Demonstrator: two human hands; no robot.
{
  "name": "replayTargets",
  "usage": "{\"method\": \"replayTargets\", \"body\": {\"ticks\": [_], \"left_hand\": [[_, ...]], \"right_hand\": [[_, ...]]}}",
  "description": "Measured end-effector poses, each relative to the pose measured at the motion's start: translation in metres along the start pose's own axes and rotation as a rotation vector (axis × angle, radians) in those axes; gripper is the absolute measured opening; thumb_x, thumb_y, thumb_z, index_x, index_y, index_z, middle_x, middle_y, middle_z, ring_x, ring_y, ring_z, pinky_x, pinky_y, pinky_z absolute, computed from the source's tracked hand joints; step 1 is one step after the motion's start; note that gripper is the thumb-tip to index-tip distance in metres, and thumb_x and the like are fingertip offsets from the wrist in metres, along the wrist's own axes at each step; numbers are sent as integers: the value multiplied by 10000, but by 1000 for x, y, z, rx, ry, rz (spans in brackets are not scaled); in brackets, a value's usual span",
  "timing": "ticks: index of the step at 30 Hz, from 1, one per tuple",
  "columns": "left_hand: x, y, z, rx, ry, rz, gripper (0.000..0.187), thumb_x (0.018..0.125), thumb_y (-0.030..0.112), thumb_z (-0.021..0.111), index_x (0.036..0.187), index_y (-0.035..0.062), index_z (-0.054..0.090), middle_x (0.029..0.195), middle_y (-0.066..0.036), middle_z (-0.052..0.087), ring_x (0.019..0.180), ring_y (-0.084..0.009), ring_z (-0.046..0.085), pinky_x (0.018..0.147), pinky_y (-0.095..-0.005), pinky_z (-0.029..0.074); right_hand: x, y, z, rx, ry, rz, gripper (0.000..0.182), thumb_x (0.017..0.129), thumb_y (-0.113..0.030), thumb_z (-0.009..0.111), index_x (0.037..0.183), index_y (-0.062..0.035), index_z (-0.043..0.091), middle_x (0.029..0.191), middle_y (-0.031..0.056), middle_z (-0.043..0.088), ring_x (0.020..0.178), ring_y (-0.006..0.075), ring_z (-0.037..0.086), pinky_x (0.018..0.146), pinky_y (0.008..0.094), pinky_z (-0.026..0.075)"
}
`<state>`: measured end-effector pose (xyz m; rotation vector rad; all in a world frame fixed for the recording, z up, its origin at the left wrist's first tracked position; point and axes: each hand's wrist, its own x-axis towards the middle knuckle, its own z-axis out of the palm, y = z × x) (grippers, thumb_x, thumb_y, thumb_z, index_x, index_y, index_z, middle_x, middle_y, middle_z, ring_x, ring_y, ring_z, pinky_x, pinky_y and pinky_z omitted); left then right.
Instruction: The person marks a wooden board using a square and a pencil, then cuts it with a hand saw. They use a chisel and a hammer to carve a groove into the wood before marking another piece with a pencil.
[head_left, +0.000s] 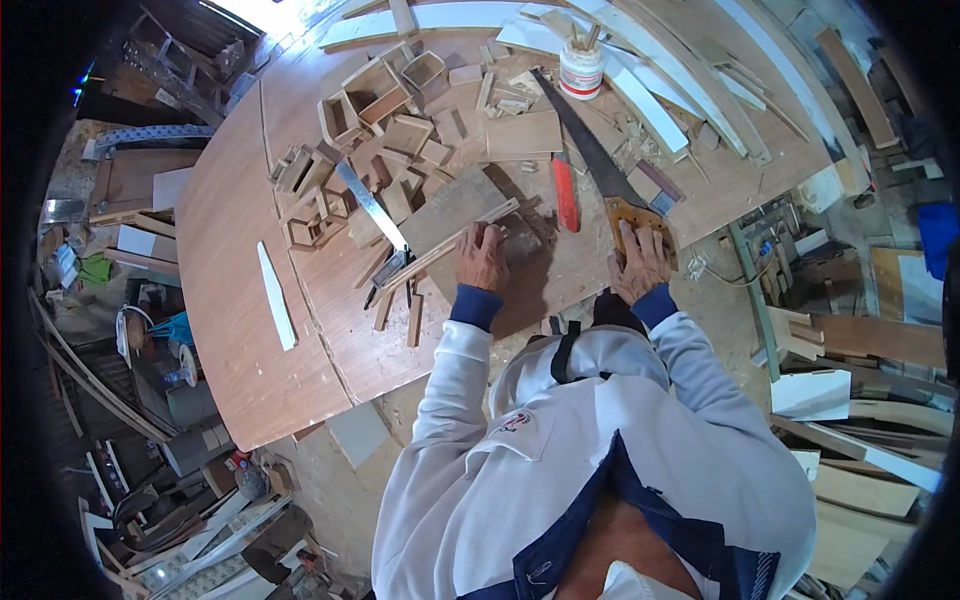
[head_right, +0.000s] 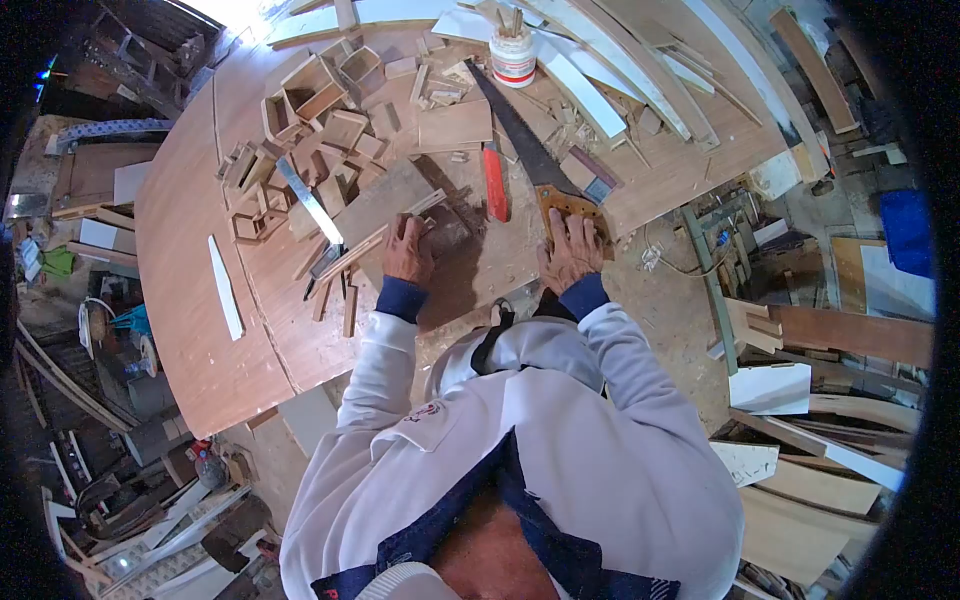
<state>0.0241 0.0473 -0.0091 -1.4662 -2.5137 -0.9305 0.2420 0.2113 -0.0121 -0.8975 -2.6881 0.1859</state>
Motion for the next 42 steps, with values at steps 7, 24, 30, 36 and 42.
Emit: {"method": "replayTargets", "body": {"ticks": [7,24,30,36,42], "left_hand": [[-14,-5,4,78,-57,41,232,791,146,590,1003,69,538,1025,-152,512,985,-353,486,829,-442,395],[-18,7,-5,157,-8,-96,319,809,225,596,1092,82,560,1059,-174,528,1011,-394,463,890,-476,389],[-19,1,2,218,-32,-155,330,803,299,605,1091,141,589,1078,-111,540,1039,-336,481,792,-489,409],[-17,7,1,136,-15,-111,247,803,258,601,1023,146,611,1033,-93,543,995,-312,492,777,-464,405],[-12,18,-1,142,39,-109,226,800,182,604,1016,115,610,1003,-119,562,968,-342,494,861,-444,389]], "right_hand": [[63,-38,18,309,78,-5,384,816,-205,562,1151,-41,472,975,168,500,909,372,535,750,450,479],[131,-51,80,261,-315,492,403,796,-213,524,1105,36,453,1041,231,587,967,363,598,886,409,471],[98,-43,71,399,-24,308,223,866,-183,456,871,27,532,885,233,589,854,379,557,760,442,433],[62,-47,-6,1007,-330,473,265,865,-284,523,830,-21,539,734,200,573,710,376,556,643,427,441],[26,-46,18,723,-178,162,276,893,-311,494,913,-36,520,734,231,580,656,404,582,581,454,450]]}}
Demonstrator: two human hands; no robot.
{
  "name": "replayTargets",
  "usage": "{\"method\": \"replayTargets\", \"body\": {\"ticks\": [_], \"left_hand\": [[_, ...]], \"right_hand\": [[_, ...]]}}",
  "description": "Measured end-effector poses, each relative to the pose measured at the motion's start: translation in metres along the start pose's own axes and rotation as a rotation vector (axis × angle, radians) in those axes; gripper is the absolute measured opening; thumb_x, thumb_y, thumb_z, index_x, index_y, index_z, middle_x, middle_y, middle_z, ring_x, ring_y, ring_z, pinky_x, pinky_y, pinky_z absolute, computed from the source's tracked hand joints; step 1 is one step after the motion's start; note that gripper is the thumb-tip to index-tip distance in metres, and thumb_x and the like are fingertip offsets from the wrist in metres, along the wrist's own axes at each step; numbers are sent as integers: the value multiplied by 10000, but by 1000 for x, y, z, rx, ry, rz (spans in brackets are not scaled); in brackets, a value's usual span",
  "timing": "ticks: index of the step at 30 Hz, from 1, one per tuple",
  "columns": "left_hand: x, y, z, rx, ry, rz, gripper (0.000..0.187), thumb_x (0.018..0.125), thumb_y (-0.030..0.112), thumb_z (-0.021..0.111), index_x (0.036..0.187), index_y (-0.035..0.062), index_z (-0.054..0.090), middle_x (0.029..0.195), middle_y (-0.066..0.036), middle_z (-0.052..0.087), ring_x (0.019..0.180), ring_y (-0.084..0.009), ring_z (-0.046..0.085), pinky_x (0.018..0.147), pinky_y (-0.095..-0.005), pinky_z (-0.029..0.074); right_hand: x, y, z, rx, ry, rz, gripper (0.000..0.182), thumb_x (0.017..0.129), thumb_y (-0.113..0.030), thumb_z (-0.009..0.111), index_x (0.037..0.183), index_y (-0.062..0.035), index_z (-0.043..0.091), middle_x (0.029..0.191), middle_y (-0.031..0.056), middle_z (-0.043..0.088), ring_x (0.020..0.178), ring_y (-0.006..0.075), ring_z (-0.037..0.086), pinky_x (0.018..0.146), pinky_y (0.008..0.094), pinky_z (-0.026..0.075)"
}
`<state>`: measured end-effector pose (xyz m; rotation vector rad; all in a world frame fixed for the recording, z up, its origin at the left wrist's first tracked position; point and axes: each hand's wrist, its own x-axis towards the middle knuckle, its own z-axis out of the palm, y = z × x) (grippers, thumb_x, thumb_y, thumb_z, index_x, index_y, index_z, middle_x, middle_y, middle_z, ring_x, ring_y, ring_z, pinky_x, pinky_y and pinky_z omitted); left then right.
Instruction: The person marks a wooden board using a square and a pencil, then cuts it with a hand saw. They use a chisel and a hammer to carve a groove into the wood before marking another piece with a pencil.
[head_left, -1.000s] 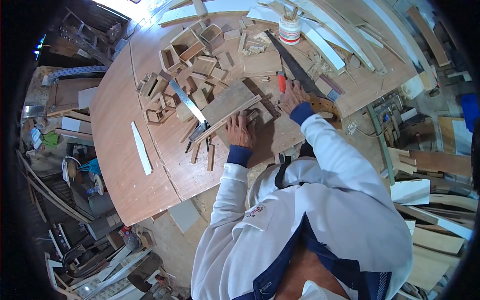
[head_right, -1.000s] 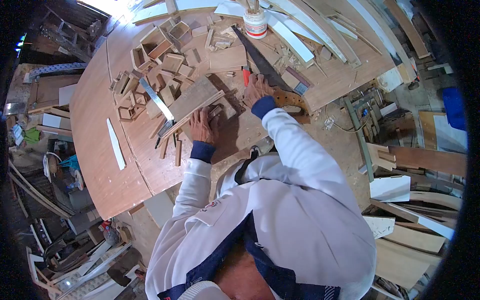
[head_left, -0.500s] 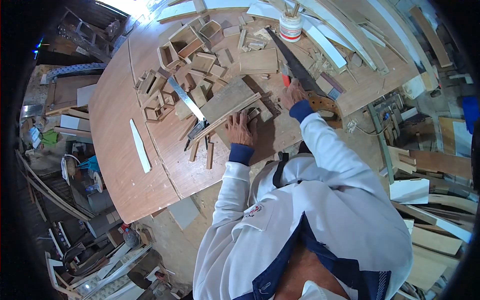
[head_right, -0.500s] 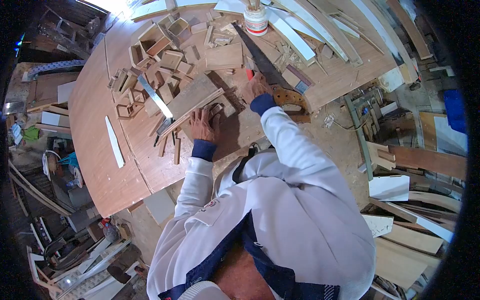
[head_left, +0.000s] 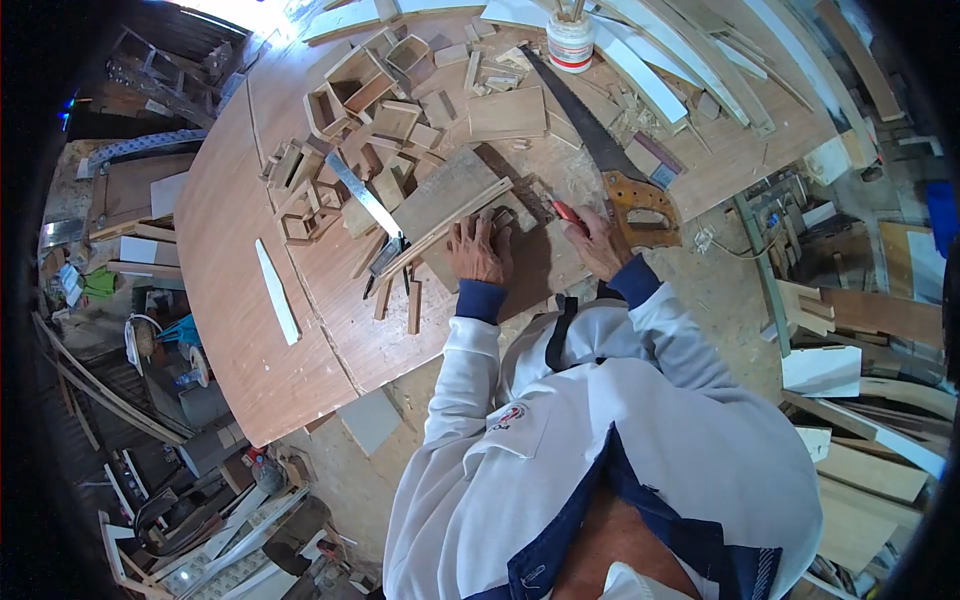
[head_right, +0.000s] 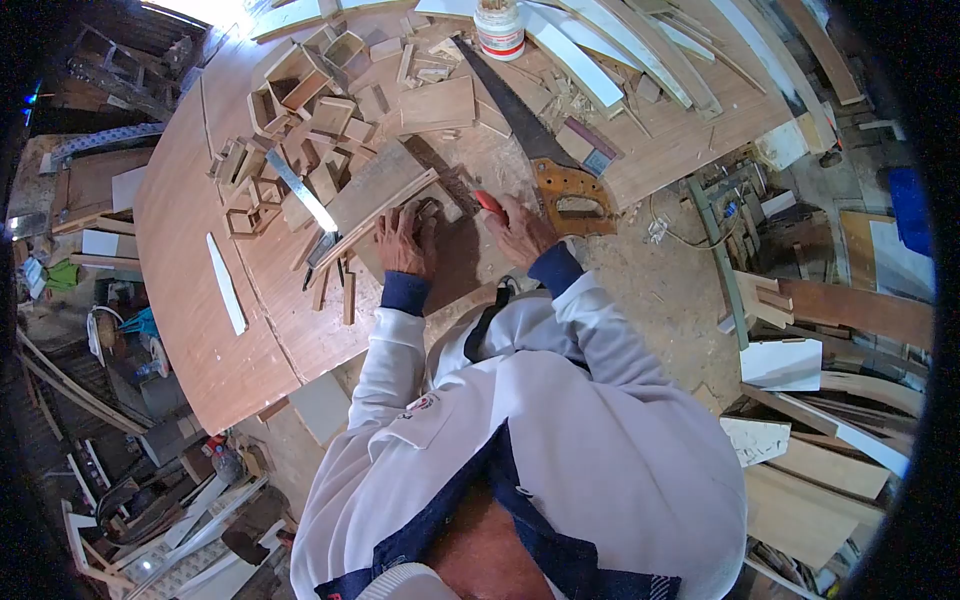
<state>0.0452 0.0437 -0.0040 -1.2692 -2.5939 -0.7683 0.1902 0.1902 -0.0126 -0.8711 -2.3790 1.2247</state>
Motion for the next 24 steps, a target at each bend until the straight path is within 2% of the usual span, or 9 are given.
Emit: {"method": "replayTargets", "body": {"ticks": [2,3,5,6,8,9,11,20,24], "left_hand": [[-1,-3,5,13,-8,-1,226,800,216,608,1014,143,613,993,-94,555,969,-320,495,823,-442,397],[-1,-3,5,25,-14,-3,225,800,250,612,1011,172,615,984,-70,548,969,-298,496,784,-439,404],[-1,-2,6,38,-11,-5,222,799,247,614,1009,175,618,980,-67,550,967,-299,497,786,-437,405],[-2,-2,5,53,-7,-10,219,798,245,616,1006,177,621,976,-65,552,965,-300,498,788,-435,406],[-3,-5,8,38,-4,-7,215,794,249,620,997,178,624,975,-64,554,964,-301,498,792,-432,407],[-3,-6,9,21,1,-3,211,791,252,624,988,178,627,973,-63,555,963,-303,499,797,-429,408],[-3,-8,12,42,-3,4,201,795,244,619,982,172,629,966,-68,557,958,-307,499,804,-428,410],[1,-11,14,-77,-27,41,162,815,202,596,923,84,623,927,-116,583,893,-322,519,853,-410,393],[3,-12,15,-133,-21,66,125,810,174,589,886,79,620,885,-121,590,856,-325,531,840,-409,396]], "right_hand": [[-4,-6,-4,-108,-189,-13,247,900,-267,475,952,-28,508,787,247,602,727,429,587,613,482,453],[-6,-8,-1,-106,-188,-10,247,900,-267,475,952,-28,508,787,247,602,727,429,587,613,482,453],[-10,-13,8,-66,-177,12,287,879,-181,478,1120,-28,505,789,247,612,731,423,594,622,487,452],[-10,-21,7,-63,-177,12,287,879,-181,478,1120,-28,505,789,247,612,731,423,594,622,487,452],[-11,-38,0,-110,-294,-15,483,858,-138,490,1322,-51,390,750,237,615,704,407,602,628,475,471],[-10,-38,3,-108,-293,-14,483,858,-138,490,1322,-51,390,750,237,615,704,407,602,628,475,471],[-9,-36,9,-205,-351,-129,628,829,-86,507,1412,-73,274,747,230,622,682,391,611,634,463,492],[-6,-41,19,-208,-339,-138,648,798,-71,519,1401,-102,281,841,247,635,764,411,627,687,453,517],[-7,-38,28,-289,-344,-130,676,780,-33,514,1407,-72,263,768,232,629,684,390,617,639,460,504]]}}
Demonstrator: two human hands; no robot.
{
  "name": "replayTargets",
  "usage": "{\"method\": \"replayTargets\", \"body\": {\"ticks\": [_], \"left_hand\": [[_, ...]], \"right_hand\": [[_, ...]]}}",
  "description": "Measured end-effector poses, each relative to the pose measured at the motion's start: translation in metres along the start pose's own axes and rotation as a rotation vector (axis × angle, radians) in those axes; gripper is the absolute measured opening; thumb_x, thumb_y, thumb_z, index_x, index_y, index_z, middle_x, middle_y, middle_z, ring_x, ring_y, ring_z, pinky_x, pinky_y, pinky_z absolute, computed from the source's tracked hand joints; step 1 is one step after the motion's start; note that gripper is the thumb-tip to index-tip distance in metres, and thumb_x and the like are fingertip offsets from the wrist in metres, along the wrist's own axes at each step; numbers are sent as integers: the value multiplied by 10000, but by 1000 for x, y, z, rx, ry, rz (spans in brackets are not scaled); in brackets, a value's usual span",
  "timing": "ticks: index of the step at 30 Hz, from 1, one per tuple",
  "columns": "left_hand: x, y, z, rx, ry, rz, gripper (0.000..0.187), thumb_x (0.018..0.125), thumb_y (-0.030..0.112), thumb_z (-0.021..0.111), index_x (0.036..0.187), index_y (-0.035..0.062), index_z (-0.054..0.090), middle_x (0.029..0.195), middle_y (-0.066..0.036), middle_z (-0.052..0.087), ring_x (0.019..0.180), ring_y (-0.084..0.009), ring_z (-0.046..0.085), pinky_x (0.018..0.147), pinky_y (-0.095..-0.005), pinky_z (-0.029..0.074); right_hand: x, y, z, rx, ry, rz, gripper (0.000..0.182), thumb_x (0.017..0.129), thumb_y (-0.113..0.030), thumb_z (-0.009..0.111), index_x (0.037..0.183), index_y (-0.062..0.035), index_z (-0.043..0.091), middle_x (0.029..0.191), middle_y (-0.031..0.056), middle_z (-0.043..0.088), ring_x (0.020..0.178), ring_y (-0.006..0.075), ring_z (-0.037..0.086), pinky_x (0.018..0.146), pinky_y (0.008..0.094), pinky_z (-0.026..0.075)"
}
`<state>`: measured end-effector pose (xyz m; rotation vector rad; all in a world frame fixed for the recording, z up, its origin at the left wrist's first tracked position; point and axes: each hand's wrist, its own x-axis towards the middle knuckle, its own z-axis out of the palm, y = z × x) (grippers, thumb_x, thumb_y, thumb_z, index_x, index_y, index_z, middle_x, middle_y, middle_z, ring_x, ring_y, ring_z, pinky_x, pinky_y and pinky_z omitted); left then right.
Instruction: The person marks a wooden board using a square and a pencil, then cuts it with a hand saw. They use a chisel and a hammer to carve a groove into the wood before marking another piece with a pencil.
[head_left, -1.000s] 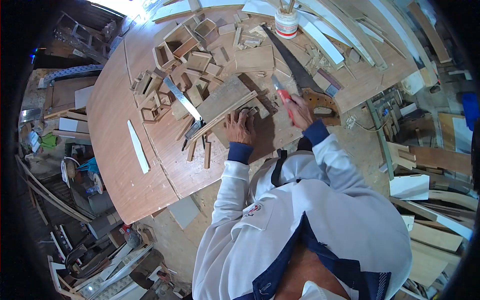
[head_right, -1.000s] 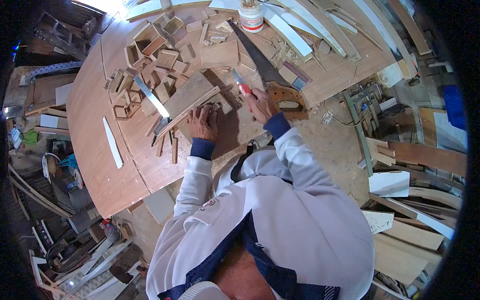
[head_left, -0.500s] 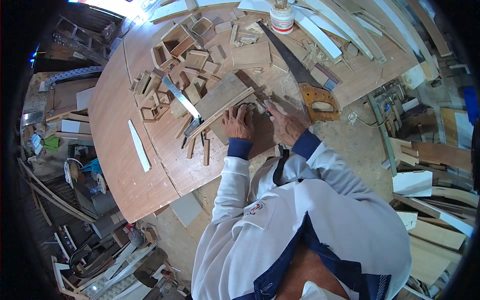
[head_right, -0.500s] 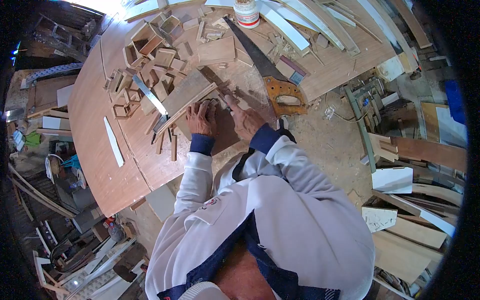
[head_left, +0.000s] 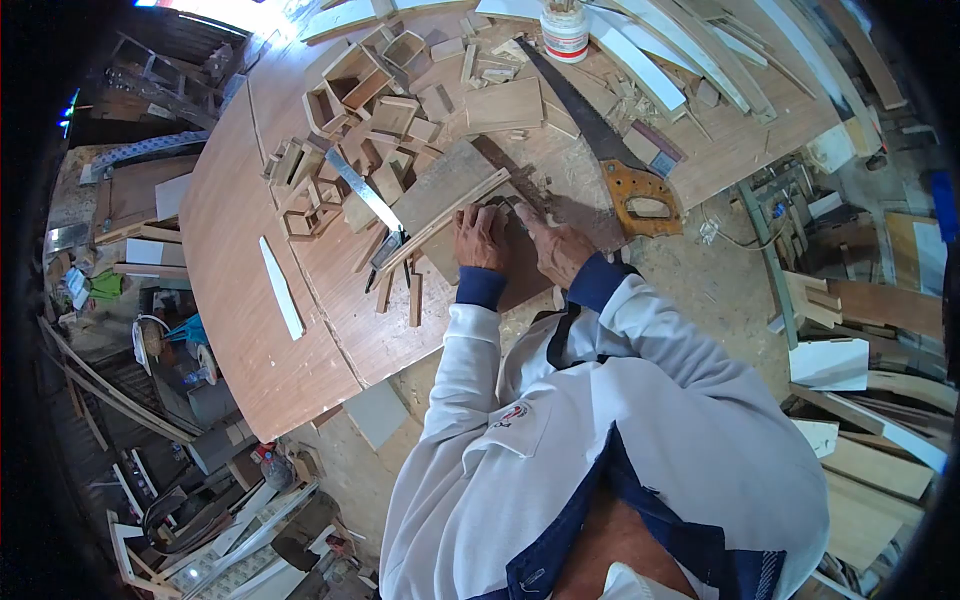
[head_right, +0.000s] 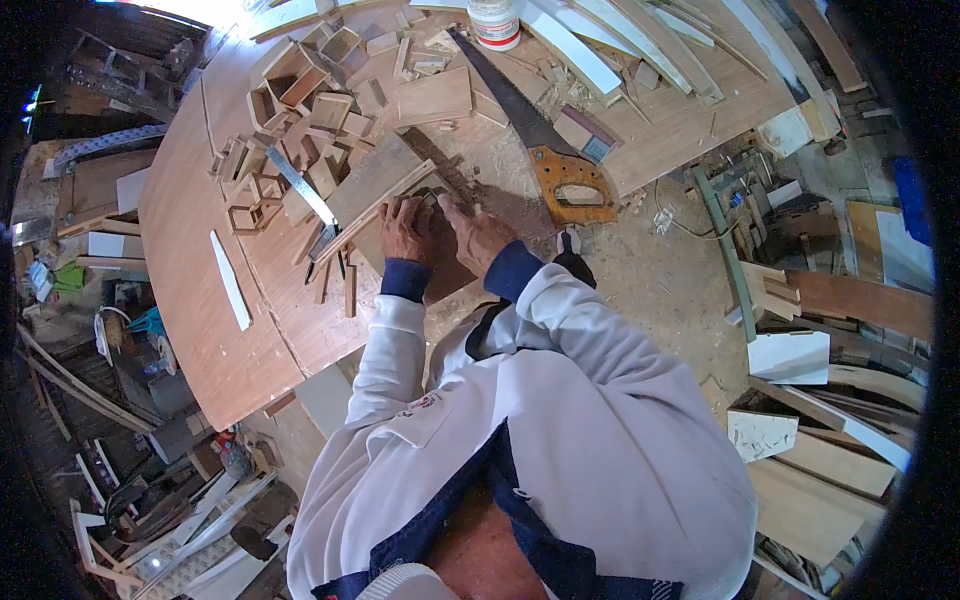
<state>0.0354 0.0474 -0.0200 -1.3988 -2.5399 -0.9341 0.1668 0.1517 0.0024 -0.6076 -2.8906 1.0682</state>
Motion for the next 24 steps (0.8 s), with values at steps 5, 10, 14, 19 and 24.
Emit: {"method": "replayTargets", "body": {"ticks": [5,10,14,19,24], "left_hand": [[2,-1,3,6,6,0,95,789,153,596,846,78,610,856,-119,592,837,-325,535,810,-405,405],[1,-2,3,19,13,40,85,781,133,596,846,81,609,850,-117,591,834,-325,536,799,-398,414],[1,2,3,21,34,14,101,777,123,599,863,71,608,858,-126,592,852,-331,537,813,-404,416],[3,5,-7,-70,27,-2,126,774,119,603,879,49,607,885,-147,587,890,-341,533,823,-418,419],[-3,18,-15,-74,45,16,150,777,104,598,912,40,604,926,-161,576,913,-353,522,832,-429,418]], "right_hand": [[-3,1,11,-67,117,-60,667,772,-16,504,1396,-62,275,820,244,633,736,393,628,679,471,508],[-19,-5,2,55,-57,118,687,800,-72,505,1424,-210,254,913,297,601,821,435,617,739,493,500],[-29,9,19,56,-2,107,696,791,-93,531,1425,-208,266,794,254,621,765,433,623,684,490,500],[-36,6,-12,254,47,130,616,817,-130,523,1399,-175,328,713,263,591,712,423,609,650,475,488],[-37,9,-12,264,155,151,555,852,-140,490,1388,-159,348,697,259,588,649,416,590,617,478,475]]}}
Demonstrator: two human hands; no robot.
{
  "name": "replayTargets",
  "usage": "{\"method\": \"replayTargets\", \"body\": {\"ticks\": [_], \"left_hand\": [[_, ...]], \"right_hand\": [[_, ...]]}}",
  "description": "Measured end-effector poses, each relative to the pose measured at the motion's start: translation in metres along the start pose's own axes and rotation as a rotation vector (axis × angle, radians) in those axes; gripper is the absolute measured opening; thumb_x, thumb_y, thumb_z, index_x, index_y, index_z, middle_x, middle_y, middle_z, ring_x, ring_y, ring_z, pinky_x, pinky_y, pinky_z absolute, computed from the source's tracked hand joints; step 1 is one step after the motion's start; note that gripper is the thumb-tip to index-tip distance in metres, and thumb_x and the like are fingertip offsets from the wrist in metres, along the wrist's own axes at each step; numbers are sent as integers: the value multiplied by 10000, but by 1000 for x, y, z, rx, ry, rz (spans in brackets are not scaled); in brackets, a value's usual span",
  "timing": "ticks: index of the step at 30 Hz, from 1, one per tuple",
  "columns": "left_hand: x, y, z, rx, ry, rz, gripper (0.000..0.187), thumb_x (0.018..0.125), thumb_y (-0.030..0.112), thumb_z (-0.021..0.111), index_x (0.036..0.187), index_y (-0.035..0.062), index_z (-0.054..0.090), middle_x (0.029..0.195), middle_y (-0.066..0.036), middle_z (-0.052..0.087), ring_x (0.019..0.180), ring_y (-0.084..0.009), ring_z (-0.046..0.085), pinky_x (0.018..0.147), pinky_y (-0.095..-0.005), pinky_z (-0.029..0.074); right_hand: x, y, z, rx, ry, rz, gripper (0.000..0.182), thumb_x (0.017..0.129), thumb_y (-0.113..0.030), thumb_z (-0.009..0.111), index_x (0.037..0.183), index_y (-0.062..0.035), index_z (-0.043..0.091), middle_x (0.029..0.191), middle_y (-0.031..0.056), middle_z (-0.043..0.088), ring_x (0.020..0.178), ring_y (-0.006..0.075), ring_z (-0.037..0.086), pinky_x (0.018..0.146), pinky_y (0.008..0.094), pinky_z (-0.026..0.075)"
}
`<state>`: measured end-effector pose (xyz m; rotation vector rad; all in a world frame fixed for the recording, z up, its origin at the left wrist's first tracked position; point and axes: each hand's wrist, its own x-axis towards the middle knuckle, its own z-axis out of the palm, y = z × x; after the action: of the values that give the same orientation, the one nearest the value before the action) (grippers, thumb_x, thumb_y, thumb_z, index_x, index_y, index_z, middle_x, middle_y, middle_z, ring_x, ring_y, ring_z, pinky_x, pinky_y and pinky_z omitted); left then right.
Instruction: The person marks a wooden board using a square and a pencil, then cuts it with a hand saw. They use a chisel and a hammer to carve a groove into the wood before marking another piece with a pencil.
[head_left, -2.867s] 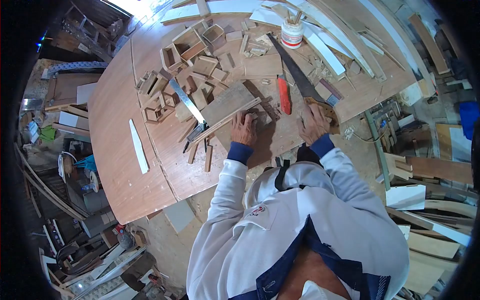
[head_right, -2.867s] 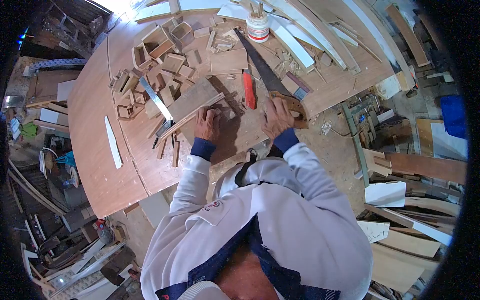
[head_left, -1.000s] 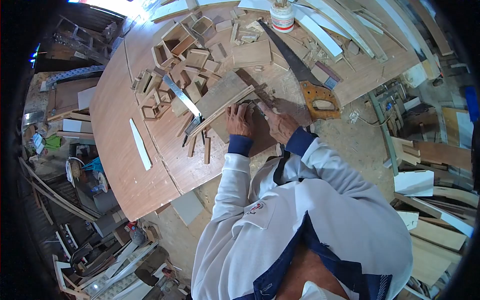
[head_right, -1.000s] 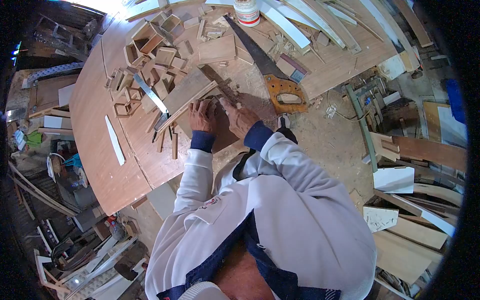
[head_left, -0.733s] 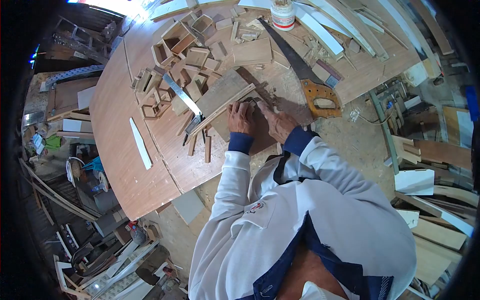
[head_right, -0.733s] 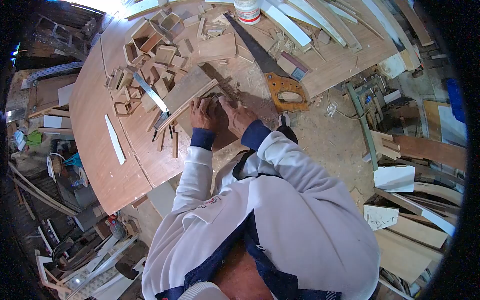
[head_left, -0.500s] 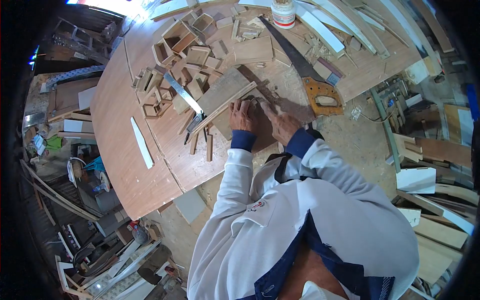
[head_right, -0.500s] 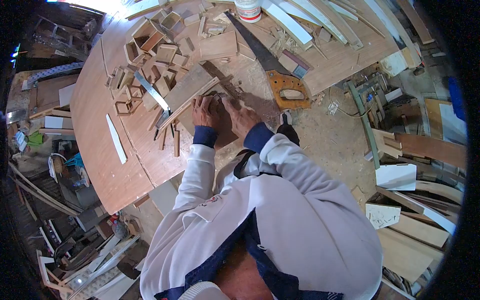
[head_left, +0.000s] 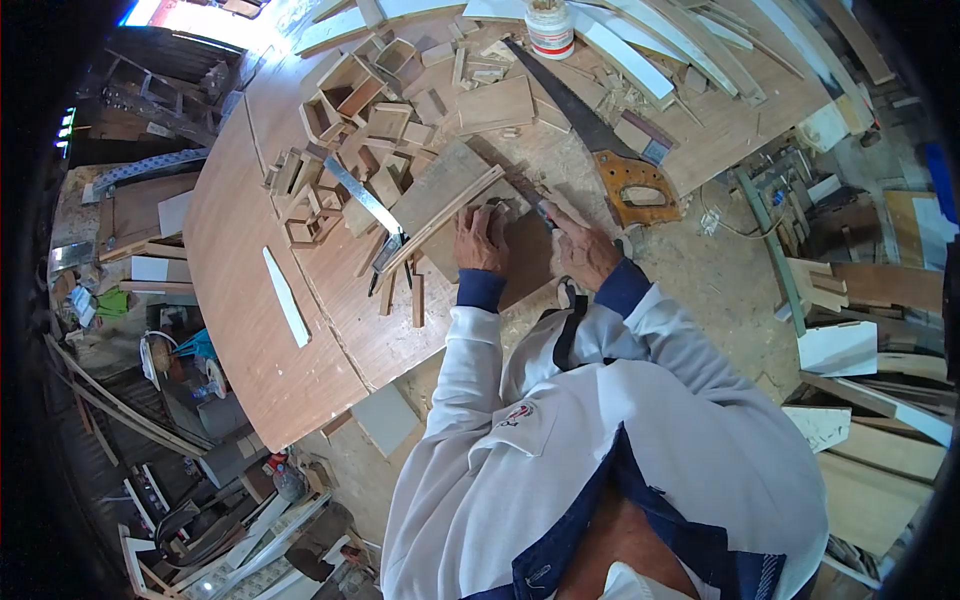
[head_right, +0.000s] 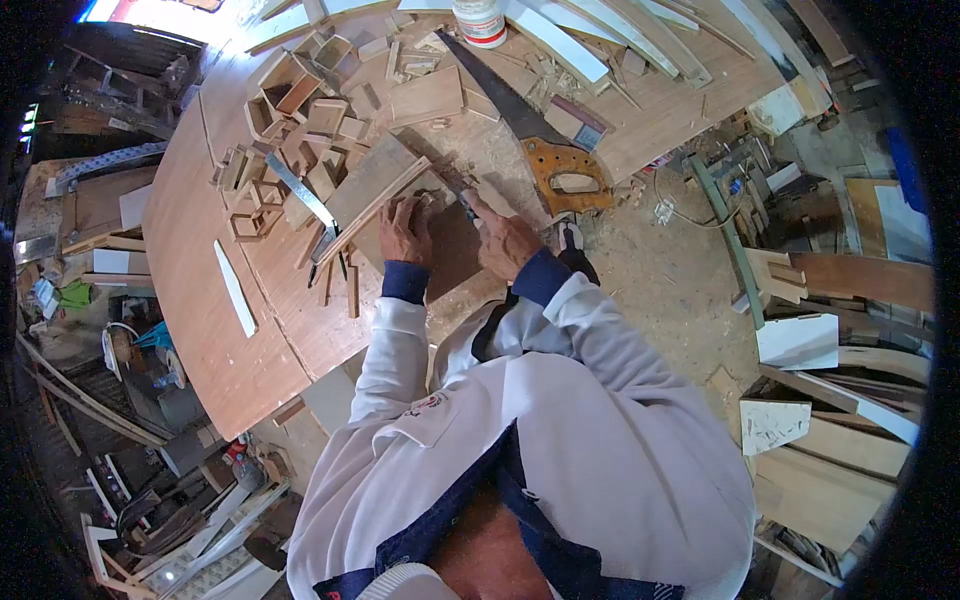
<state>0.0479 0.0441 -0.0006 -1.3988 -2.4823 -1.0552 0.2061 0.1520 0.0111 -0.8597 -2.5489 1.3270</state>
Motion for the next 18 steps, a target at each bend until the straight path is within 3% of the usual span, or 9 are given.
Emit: {"method": "replayTargets", "body": {"ticks": [3,5,8,11,18], "left_hand": [[-2,-2,6,53,-47,-1,157,778,108,597,923,50,604,918,-161,566,910,-355,520,833,-426,418],[-4,-5,10,87,-32,8,150,779,111,597,919,57,604,909,-159,560,906,-355,519,833,-425,419],[-5,-9,14,126,-8,18,138,781,121,599,908,68,602,895,-153,551,899,-354,517,832,-422,418],[-6,-10,15,132,7,16,127,783,133,605,893,71,600,890,-147,549,895,-352,517,830,-422,417],[-3,-5,12,98,-4,-4,127,770,153,626,861,65,609,891,-134,562,895,-344,519,817,-420,423]], "right_hand": [[5,2,10,-22,28,-50,533,863,-140,489,1380,-164,361,687,248,594,644,418,593,612,481,476],[8,0,13,-29,-42,-55,558,857,-106,472,1395,-180,344,815,248,606,675,414,583,631,471,476],[19,23,40,-135,-10,-180,545,851,-125,505,1376,-164,361,715,257,610,666,420,606,620,481,492],[20,-13,12,-147,-117,-27,587,828,-109,527,1384,-153,344,748,257,620,685,413,614,635,475,504],[23,-17,11,-200,-139,-92,662,795,-76,538,1407,-147,296,777,223,640,711,385,633,651,456,520]]}}
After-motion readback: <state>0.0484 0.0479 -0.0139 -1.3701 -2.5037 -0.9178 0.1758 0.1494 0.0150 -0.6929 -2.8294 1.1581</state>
